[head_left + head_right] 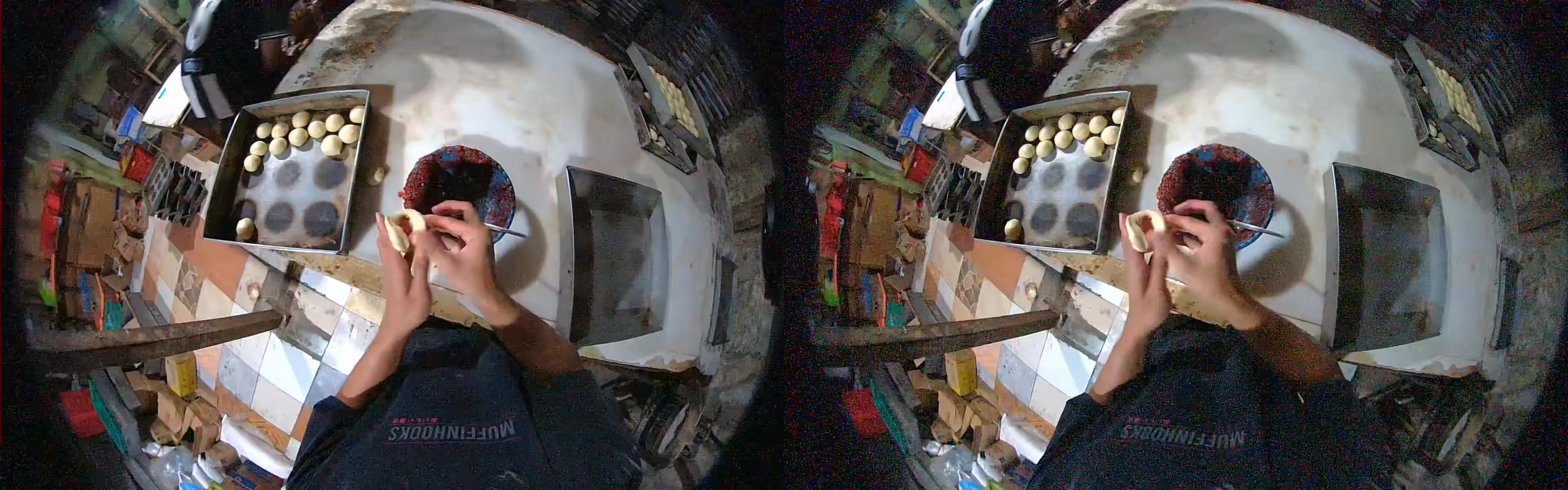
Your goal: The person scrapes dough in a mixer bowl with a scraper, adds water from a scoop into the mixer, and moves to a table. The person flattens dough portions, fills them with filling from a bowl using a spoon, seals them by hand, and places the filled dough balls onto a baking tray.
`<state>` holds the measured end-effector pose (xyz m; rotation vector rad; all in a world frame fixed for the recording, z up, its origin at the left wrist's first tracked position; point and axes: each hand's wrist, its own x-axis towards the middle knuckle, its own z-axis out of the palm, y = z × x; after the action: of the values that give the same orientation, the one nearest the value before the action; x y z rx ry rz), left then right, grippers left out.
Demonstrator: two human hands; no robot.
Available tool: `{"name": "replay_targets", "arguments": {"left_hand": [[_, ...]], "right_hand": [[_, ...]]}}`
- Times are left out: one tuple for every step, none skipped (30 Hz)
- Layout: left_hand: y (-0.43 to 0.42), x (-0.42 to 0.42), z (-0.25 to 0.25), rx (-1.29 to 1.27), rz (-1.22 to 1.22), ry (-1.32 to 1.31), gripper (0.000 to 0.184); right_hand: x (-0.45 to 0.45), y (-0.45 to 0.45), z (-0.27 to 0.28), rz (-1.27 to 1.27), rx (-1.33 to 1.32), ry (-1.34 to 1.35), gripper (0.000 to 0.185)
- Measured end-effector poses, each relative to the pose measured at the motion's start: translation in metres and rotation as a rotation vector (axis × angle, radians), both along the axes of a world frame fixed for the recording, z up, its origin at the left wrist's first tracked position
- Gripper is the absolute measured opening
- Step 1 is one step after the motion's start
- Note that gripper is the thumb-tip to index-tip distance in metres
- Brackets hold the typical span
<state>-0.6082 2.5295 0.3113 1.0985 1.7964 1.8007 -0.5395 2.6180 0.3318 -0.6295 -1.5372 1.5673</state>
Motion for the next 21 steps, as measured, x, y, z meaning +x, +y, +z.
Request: {"name": "replay_targets", "arguments": {"left_hand": [[-0.006,0.001,0.001,-0.051,0.071,0.450,0.060],[-0.010,0.008,0.022,-0.035,0.040,0.263,0.067],[-0.019,0.009,0.035,-0.026,0.041,0.270,0.067],[-0.029,0.007,0.045,0.004,0.019,0.251,0.068],[-0.039,0.006,0.055,0.033,0.000,0.232,0.069],[-0.049,0.006,0.066,0.075,-0.003,0.001,0.069],[-0.058,0.005,0.069,0.256,-0.010,-0.221,0.070],[-0.070,0.000,0.067,0.403,-0.066,-0.426,0.070],[-0.083,-0.007,0.064,0.549,-0.124,-0.627,0.070],[-0.095,-0.013,0.062,0.562,-0.104,-0.647,0.061],[-0.109,-0.018,0.061,0.566,-0.087,-0.635,0.061],[-0.138,-0.024,0.061,0.558,-0.088,-0.534,0.054],[-0.152,-0.027,0.061,0.549,-0.107,-0.445,0.048],[-0.161,-0.023,0.063,0.540,0.022,-0.393,0.038],[-0.172,-0.024,0.060,0.542,0.034,-0.387,0.038],[-0.183,-0.026,0.054,0.508,0.131,-0.137,0.034],[-0.197,-0.027,0.051,0.463,0.223,0.109,0.030],[-0.210,-0.028,0.053,0.381,0.269,0.310,0.026],[-0.219,-0.032,0.054,0.363,0.286,0.513,0.024],[-0.230,-0.030,0.051,0.322,0.354,0.564,0.027],[-0.239,-0.027,0.048,0.282,0.419,0.613,0.032]], "right_hand": [[0.005,-0.005,0.024,0.027,0.328,-0.195,0.028],[0.006,-0.011,0.040,0.001,0.516,-0.224,0.026],[0.005,-0.018,0.053,-0.027,0.705,-0.253,0.025],[0.001,-0.029,0.063,-0.069,0.685,-0.197,0.019],[0.000,-0.039,0.070,-0.095,0.726,-0.174,0.014],[-0.001,-0.046,0.075,-0.117,0.804,-0.134,0.013],[-0.002,-0.054,0.081,-0.136,0.877,-0.093,0.012],[-0.002,-0.061,0.087,-0.071,0.912,-0.040,0.013],[-0.002,-0.068,0.093,-0.003,0.944,0.014,0.013],[-0.002,-0.072,0.100,0.118,1.004,0.031,0.017],[-0.002,-0.080,0.103,0.132,1.002,0.047,0.017],[-0.007,-0.101,0.106,0.185,0.913,0.024,0.017],[-0.008,-0.111,0.109,0.226,0.829,-0.016,0.017],[-0.008,-0.123,0.115,0.285,0.632,-0.157,0.017],[-0.010,-0.133,0.111,0.298,0.632,-0.150,0.017],[-0.012,-0.141,0.103,0.466,0.327,-0.188,0.017],[-0.013,-0.153,0.097,0.623,0.013,-0.227,0.017],[-0.014,-0.166,0.096,0.630,0.009,-0.231,0.017],[-0.015,-0.178,0.094,0.565,0.214,-0.163,0.018],[-0.015,-0.190,0.093,0.494,0.419,-0.094,0.020],[-0.015,-0.200,0.092,0.418,0.624,-0.026,0.022]]}}
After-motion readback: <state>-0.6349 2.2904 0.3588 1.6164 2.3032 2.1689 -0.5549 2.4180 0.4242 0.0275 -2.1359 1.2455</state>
